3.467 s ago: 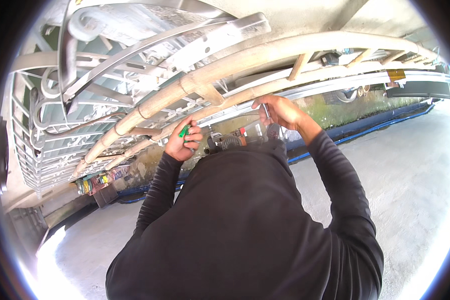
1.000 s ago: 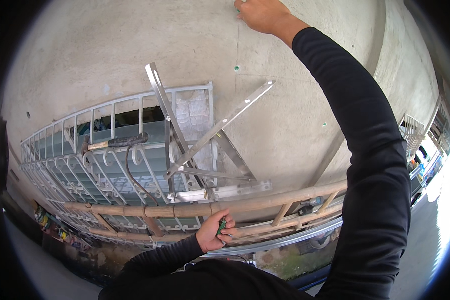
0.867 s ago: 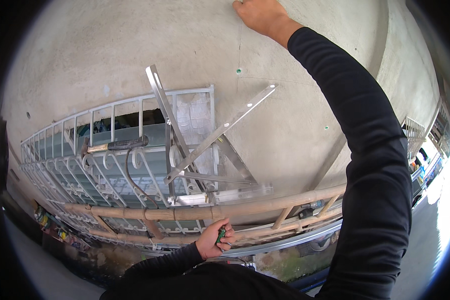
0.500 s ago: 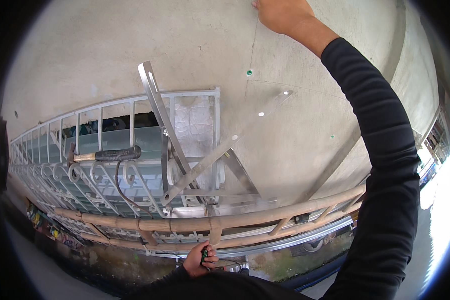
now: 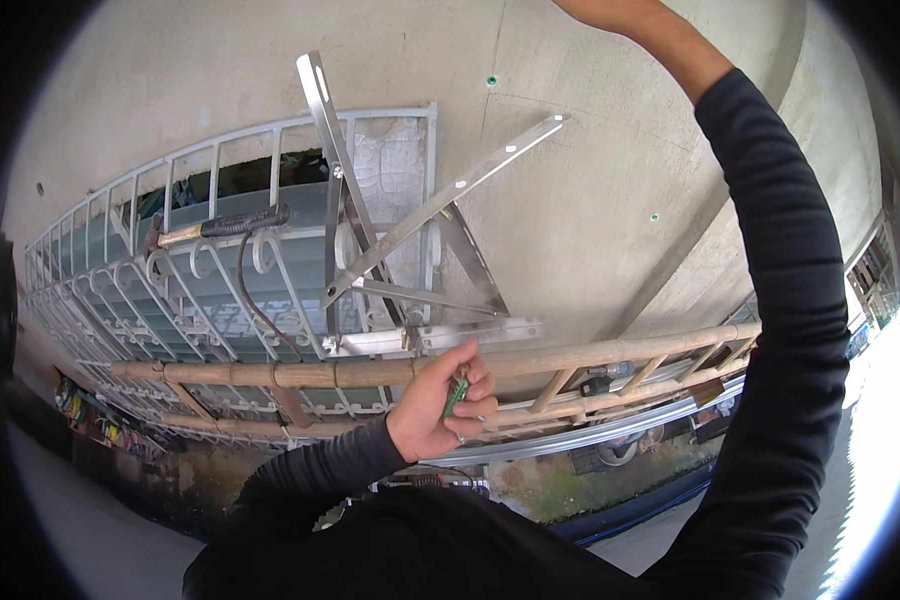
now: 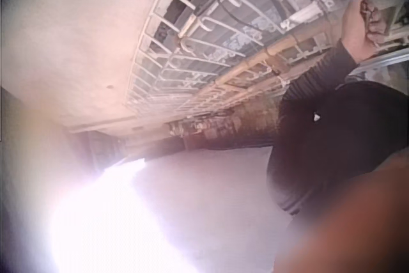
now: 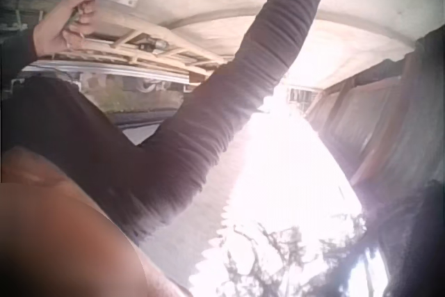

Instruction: The person installs metal brackets onto a concrete wall using a hammer, a corded drill, and a cordless impact driver. They insert wall anchors, position the brackets, and fasten them with screws. The person also climbs a ladder to reach higher sections of the wall.

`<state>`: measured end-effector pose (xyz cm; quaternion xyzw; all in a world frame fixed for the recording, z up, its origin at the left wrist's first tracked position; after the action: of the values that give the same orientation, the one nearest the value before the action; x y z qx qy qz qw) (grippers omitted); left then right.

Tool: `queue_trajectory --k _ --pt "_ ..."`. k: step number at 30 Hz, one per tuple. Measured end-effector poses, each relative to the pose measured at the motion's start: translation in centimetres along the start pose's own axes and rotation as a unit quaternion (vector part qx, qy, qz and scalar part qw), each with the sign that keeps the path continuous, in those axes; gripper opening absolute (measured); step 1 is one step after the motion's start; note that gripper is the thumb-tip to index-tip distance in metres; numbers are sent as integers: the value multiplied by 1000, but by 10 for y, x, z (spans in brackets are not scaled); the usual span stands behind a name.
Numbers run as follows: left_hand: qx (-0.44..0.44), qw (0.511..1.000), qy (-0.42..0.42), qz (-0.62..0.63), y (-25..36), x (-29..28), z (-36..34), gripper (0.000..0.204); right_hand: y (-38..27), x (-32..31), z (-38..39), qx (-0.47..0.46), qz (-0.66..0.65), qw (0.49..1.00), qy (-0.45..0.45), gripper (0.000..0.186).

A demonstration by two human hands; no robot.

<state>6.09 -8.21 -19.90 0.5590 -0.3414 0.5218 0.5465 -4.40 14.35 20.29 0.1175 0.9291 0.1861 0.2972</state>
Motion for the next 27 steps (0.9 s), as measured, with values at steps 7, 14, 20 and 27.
queue_trajectory --k 7,14,20,27 --pt "104 992 -16 74 24 45 -13 37 -147 -56 181 -247 -320 897 -178 19" --pt "117 986 -42 114 0 53 -34 25 -163 -45 245 -193 -276 880 -336 23" --pt "59 990 42 120 -20 30 -51 30 -149 -36 270 -207 -272 857 -386 16" --pt "-5 997 54 57 -35 4 -65 32 -147 -27 302 -323 -259 867 -279 19"
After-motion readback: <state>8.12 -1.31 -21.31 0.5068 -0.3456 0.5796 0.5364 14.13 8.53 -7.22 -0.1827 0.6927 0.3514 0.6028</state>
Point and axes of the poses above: each hand's wrist, its own z-axis away from the middle knuckle, its own x-axis out of the palm, y = z × x, the point moved 3 cm from there along -z, towards the middle knuckle, and after that the axes turned 8 degrees about z, right-handed, at the moved point
